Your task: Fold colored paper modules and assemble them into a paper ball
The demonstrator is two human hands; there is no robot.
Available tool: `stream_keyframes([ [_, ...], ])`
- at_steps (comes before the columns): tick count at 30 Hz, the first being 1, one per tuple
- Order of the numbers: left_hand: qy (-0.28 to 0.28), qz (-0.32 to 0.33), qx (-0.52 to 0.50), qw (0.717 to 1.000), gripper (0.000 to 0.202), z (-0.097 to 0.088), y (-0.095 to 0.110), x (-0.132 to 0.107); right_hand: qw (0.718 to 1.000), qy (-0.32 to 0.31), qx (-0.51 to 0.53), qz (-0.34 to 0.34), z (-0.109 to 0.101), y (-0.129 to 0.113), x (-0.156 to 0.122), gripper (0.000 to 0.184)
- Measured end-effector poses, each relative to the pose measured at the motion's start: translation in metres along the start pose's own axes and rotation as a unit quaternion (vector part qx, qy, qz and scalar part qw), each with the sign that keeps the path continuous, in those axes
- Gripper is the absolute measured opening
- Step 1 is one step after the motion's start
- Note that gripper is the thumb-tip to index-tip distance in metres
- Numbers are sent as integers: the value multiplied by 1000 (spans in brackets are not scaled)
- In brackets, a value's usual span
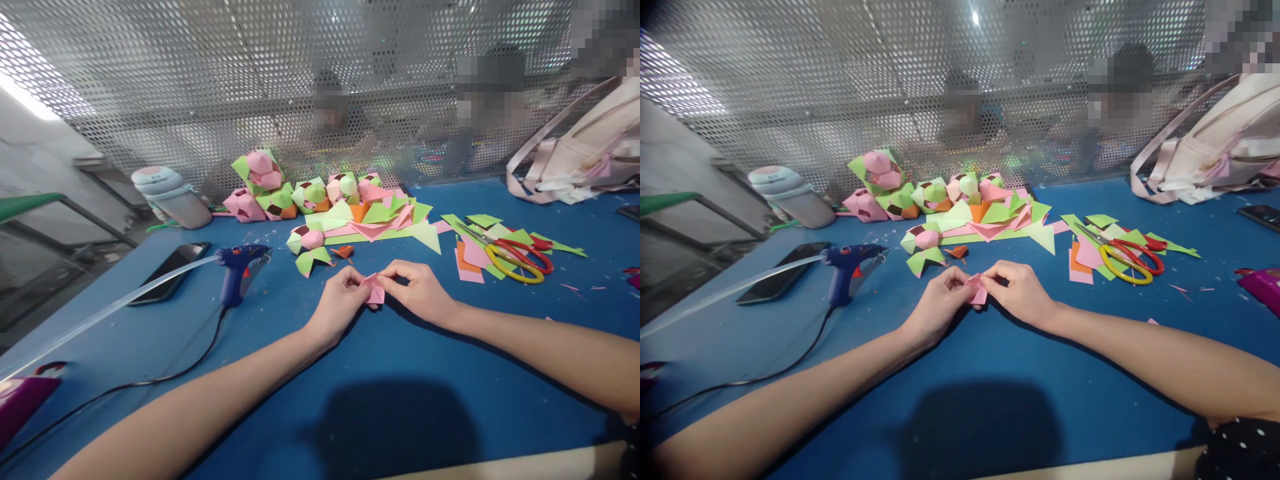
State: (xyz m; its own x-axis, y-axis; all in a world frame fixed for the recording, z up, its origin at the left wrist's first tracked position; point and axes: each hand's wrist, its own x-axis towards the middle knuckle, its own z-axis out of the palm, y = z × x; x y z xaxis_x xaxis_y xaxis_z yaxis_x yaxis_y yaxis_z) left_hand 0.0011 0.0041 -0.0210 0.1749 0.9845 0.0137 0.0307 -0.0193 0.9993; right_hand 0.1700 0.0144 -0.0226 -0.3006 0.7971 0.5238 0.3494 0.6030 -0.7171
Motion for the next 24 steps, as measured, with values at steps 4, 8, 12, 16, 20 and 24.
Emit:
stream_keyframes([
  [4, -9, -1, 2, 1000, 14, 0, 1, 0, 1000, 10, -4, 5, 0, 0, 0, 14],
  [8, -25, -2, -3, 1000, 15, 0, 3, -1, 1000, 13, -8, 9, -1, -2, 1, 16],
  [12, -14, -2, 27, 1000, 22, 0, 5, -2, 1000, 4, -15, -3, -1, -3, 0, 16],
  [16, 10, -8, 38, 999, 23, 1, 5, -3, 1000, -16, -24, -4, 0, -2, -1, 10],
  [20, -12, -3, 70, 997, 23, 1, 4, -3, 1000, -15, -23, 3, 1, -2, -2, 13],
  [24, 10, 12, 74, 997, 20, 1, 4, -4, 999, -16, -41, -4, 1, -3, -1, 14],
])
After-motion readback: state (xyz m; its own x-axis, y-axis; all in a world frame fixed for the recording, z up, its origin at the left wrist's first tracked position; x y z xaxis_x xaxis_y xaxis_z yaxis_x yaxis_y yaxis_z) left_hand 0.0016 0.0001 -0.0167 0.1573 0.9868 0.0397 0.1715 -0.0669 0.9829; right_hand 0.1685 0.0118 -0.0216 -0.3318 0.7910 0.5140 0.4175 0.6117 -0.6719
